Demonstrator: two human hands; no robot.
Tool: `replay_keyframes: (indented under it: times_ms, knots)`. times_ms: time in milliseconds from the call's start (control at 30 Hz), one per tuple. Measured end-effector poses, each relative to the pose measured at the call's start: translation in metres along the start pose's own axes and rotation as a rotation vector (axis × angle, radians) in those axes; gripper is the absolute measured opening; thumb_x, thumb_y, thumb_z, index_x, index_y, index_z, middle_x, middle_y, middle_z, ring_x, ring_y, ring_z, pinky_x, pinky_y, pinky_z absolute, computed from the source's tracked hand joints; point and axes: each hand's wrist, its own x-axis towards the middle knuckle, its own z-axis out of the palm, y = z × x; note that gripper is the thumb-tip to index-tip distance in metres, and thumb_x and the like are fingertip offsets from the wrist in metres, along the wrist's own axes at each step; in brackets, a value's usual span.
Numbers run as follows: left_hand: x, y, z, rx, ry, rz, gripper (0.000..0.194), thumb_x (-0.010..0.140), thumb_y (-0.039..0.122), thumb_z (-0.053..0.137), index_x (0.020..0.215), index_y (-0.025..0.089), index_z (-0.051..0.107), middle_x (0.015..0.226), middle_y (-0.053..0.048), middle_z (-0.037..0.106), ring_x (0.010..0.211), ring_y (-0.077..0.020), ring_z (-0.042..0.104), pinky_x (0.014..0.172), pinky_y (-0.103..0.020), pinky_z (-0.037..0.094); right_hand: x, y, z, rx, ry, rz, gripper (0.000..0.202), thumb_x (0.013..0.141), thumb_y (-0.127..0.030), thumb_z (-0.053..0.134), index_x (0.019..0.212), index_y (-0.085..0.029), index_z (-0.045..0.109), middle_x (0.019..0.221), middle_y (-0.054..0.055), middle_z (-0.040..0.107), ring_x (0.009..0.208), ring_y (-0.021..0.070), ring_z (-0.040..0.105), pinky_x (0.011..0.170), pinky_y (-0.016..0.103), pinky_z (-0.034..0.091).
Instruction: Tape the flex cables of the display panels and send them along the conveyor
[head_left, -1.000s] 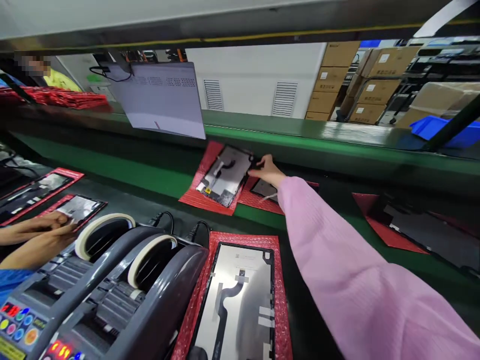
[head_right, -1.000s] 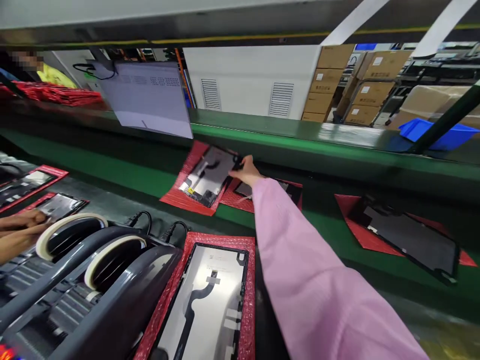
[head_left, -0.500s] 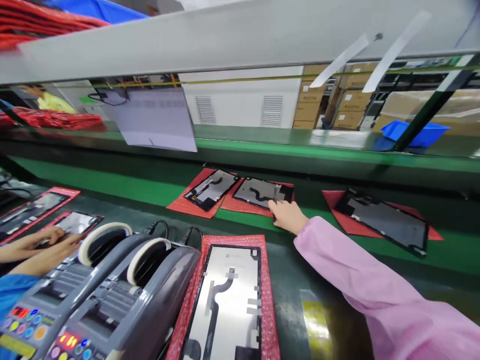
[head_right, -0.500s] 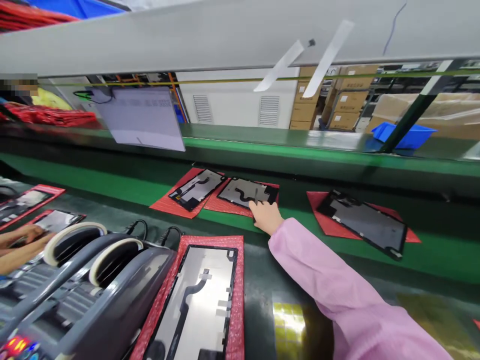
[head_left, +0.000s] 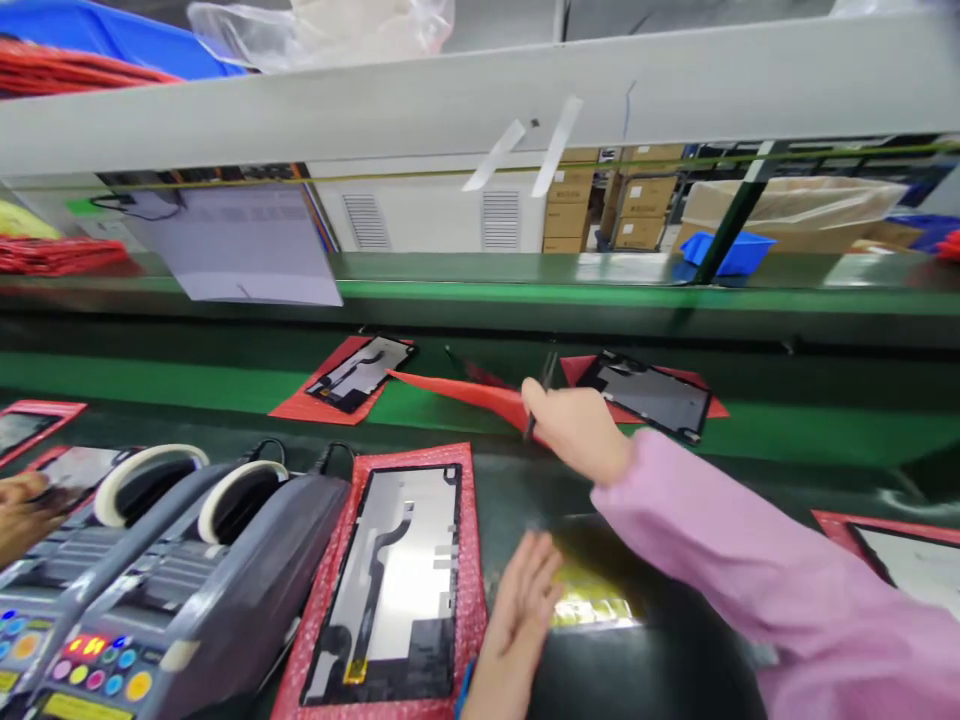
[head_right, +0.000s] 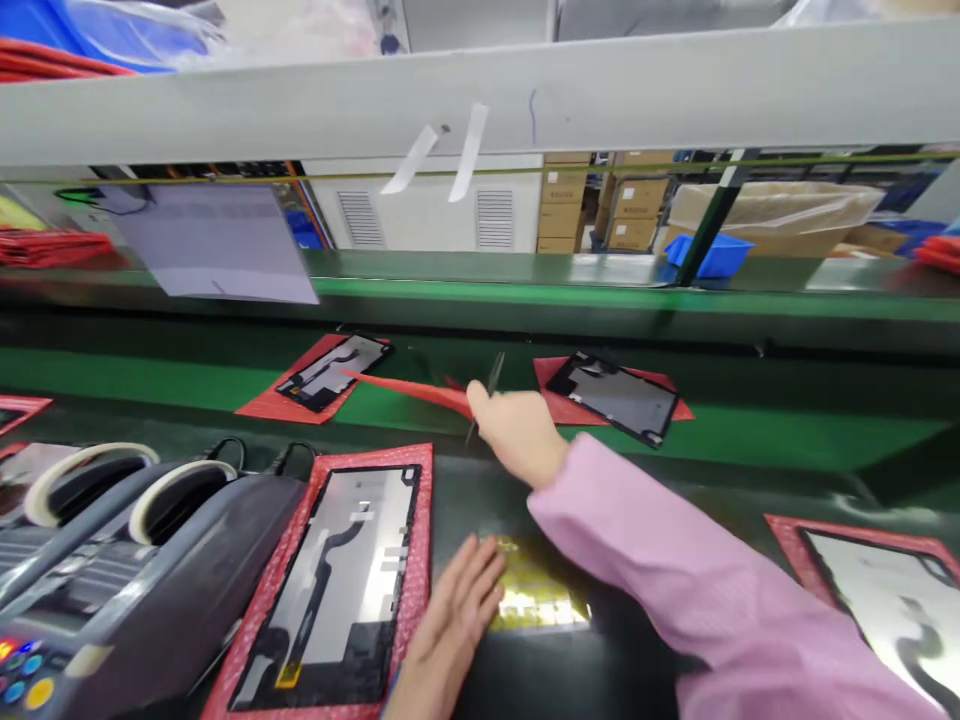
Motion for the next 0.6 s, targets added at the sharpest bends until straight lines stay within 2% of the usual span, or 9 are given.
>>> replay_keyframes:
  times_ms: [67,133,200,233,267,333,433,500,600]
  knots:
    - [0.015,0.01,0.015,-0.177,0.093,0.003,0.073,0.086,0.055,0.077,0.151,0.038,0.048,0.164,-0.007,0.041,0.148,-0.0334,0.042,0.122,-0.05,0.033,-0.059,-0.017,0.001,-0.001,0.071,-0.034,0.024,0.095,-0.011,0.053,0.116,-0.015,0.064,0.072,0.009,0.074,0.067,0.0239,0.074,0.052,0.029,0.038]
    - [0.032,0.022,0.03,-0.251,0.189,-0.023,0.078,0.081,0.055,0.081,0.149,0.035,0.049,0.157,-0.009,0.05,0.142,-0.0349,0.05,0.116,-0.052,0.041,-0.107,-0.034,0.01,0.047,0.21,-0.099,0.023,0.092,-0.01,0.057,0.113,-0.014,0.065,0.074,0.01,0.076,0.065,0.0221,0.073,0.053,0.028,0.039]
    - [0.044,0.031,0.043,-0.225,0.296,-0.058,0.071,0.076,0.044,0.086,0.139,0.026,0.059,0.139,-0.012,0.067,0.131,-0.0359,0.06,0.107,-0.049,0.051,-0.133,-0.035,0.02,0.224,0.18,-0.187,0.006,0.094,-0.019,0.061,0.1,-0.02,0.064,0.072,0.004,0.076,0.06,0.0187,0.071,0.053,0.026,0.041]
    - [0.048,0.035,0.047,-0.196,0.343,-0.07,0.065,0.072,0.035,0.087,0.131,0.022,0.065,0.128,-0.012,0.073,0.125,-0.0357,0.065,0.103,-0.046,0.054,-0.136,-0.027,0.024,0.31,0.123,-0.173,0.003,0.096,-0.026,0.062,0.097,-0.022,0.062,0.075,0.002,0.077,0.063,0.0172,0.072,0.056,0.024,0.044]
    - [0.051,0.038,0.049,-0.169,0.382,-0.077,0.058,0.068,0.027,0.087,0.123,0.019,0.068,0.118,-0.012,0.077,0.12,-0.035,0.068,0.099,-0.044,0.057,-0.133,-0.013,0.027,0.372,0.05,-0.124,0.008,0.098,-0.032,0.061,0.096,-0.024,0.061,0.081,0.0,0.079,0.068,0.016,0.074,0.059,0.022,0.046]
    - [0.05,0.042,0.048,-0.137,0.422,-0.088,0.049,0.061,0.017,0.084,0.109,0.017,0.071,0.101,-0.009,0.08,0.107,-0.033,0.074,0.091,-0.04,0.06,-0.114,0.027,0.034,0.345,-0.077,0.102,0.01,0.102,-0.034,0.057,0.102,-0.025,0.06,0.101,0.0,0.08,0.088,0.0159,0.076,0.073,0.022,0.051]
    - [0.041,0.042,0.038,-0.072,0.468,-0.161,0.032,0.058,0.017,0.081,0.087,0.017,0.068,0.08,-0.005,0.078,0.082,-0.0286,0.077,0.075,-0.035,0.062,-0.072,0.086,0.052,0.217,-0.122,0.271,0.013,0.1,-0.017,0.056,0.111,-0.014,0.063,0.099,0.013,0.078,0.093,0.0255,0.075,0.081,0.034,0.054]
    - [0.035,0.037,0.031,-0.013,0.513,-0.223,0.022,0.059,0.021,0.078,0.074,0.019,0.063,0.064,-0.002,0.072,0.062,-0.0252,0.074,0.059,-0.033,0.06,-0.046,0.105,0.071,0.174,-0.147,0.297,0.021,0.098,-0.019,0.062,0.117,-0.011,0.064,0.102,0.013,0.076,0.097,0.0266,0.073,0.085,0.04,0.056]
    - [0.029,0.026,0.022,0.072,0.555,-0.286,0.02,0.057,0.024,0.076,0.066,0.021,0.058,0.053,0.001,0.065,0.05,-0.0236,0.068,0.046,-0.029,0.052,-0.013,0.105,0.097,0.133,-0.164,0.321,0.034,0.099,-0.032,0.066,0.128,-0.016,0.063,0.124,0.01,0.068,0.108,0.0251,0.068,0.092,0.046,0.057]
